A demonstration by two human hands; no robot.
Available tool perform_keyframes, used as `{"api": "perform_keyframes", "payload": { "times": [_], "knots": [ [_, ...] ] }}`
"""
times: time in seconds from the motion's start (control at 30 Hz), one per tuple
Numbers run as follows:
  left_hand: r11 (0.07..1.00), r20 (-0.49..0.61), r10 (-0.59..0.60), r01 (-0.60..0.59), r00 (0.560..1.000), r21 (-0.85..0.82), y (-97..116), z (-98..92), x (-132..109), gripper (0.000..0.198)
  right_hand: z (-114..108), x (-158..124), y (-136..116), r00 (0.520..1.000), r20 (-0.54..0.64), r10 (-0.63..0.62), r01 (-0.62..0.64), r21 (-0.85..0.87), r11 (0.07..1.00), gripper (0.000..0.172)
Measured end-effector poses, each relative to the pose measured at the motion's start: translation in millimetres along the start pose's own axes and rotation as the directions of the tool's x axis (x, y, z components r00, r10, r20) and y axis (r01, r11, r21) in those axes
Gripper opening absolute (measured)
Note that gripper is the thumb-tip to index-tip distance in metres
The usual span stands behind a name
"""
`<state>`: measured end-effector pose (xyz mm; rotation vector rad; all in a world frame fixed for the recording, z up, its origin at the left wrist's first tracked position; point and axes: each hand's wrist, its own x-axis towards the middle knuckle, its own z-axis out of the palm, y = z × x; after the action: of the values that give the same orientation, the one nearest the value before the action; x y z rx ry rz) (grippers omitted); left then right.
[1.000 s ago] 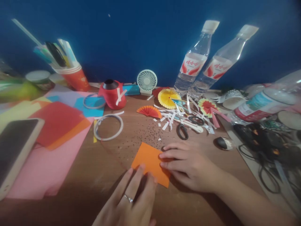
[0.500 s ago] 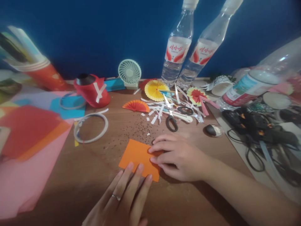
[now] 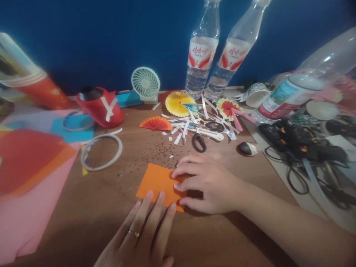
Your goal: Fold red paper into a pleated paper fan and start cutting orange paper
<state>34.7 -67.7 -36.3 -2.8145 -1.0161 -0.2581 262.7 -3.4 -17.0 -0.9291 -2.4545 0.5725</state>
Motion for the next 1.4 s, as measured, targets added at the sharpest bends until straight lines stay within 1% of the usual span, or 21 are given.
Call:
{"api": "perform_keyframes", "payload": {
  "times": [0.1,0.27,0.37,0.57,0.63,0.73,0.8,0.9,1.03,1.17,1.27,1.4],
  "knots": [
    [1.0,0.028,-0.001,0.001,1.0,0.0,0.4,-2.4,0.5,0.06,1.2,0.2,-3.2,0.999,-0.003,0.034,-0.034,0.001,0.999,0.023],
    [1.0,0.014,0.006,-0.006,1.0,-0.007,-1.8,-5.8,1.0,0.059,1.4,1.5,-7.5,0.997,0.021,0.079,-0.078,-0.038,0.996,0.026],
    [1.0,0.032,0.017,-0.017,0.999,0.0,-4.4,-8.8,2.1,0.058,-0.5,2.6,-8.3,0.995,0.045,0.093,-0.092,-0.043,0.995,0.027],
    [0.995,0.021,-0.091,0.09,0.996,0.041,-6.0,-13.4,1.2,0.058,-1.1,2.4,-7.9,0.989,0.091,0.118,-0.114,-0.056,0.992,0.034],
    [0.991,0.019,-0.122,0.121,0.992,0.054,-6.0,-13.5,0.1,0.057,-1.1,1.3,-7.9,0.989,0.086,0.123,-0.119,-0.058,0.991,0.036],
    [0.985,0.05,-0.156,0.152,0.986,0.077,-6.1,-13.1,-0.6,0.059,-1.9,-0.6,-8.2,0.996,0.045,0.076,-0.071,-0.088,0.994,0.039],
    [0.982,0.064,-0.171,0.165,0.983,0.089,-6.2,-13.0,-0.7,0.059,-2.3,-1.1,-8.8,0.999,0.051,-0.009,0.014,-0.112,0.994,0.032],
    [0.981,0.055,-0.172,0.166,0.984,0.101,-6.1,-14.8,-0.6,0.06,-1.7,-0.6,-9.5,0.989,0.114,-0.096,0.109,-0.114,0.988,0.019],
    [0.971,0.088,-0.209,0.196,0.974,0.138,-6.0,-21.1,0.8,0.058,0.2,1.1,-9.5,0.986,0.135,-0.098,0.111,-0.092,0.99,0.019],
    [0.957,0.119,-0.244,0.219,0.963,0.191,-10.0,-26.7,3.1,0.064,0.6,1.1,-9.1,0.988,0.117,-0.1,0.108,-0.062,0.992,0.022],
    [0.963,0.129,-0.188,0.156,0.974,0.221,-16.9,-28.4,3.4,0.067,0.3,-0.1,-9.1,0.993,0.083,-0.088,0.094,-0.061,0.994,0.023],
    [0.966,0.11,-0.117,0.087,0.987,0.245,-23.8,-29.1,1.2,0.064,0.1,-0.7,-10.5,0.996,0.05,-0.079,0.083,-0.074,0.994,0.023]
  ]
}}
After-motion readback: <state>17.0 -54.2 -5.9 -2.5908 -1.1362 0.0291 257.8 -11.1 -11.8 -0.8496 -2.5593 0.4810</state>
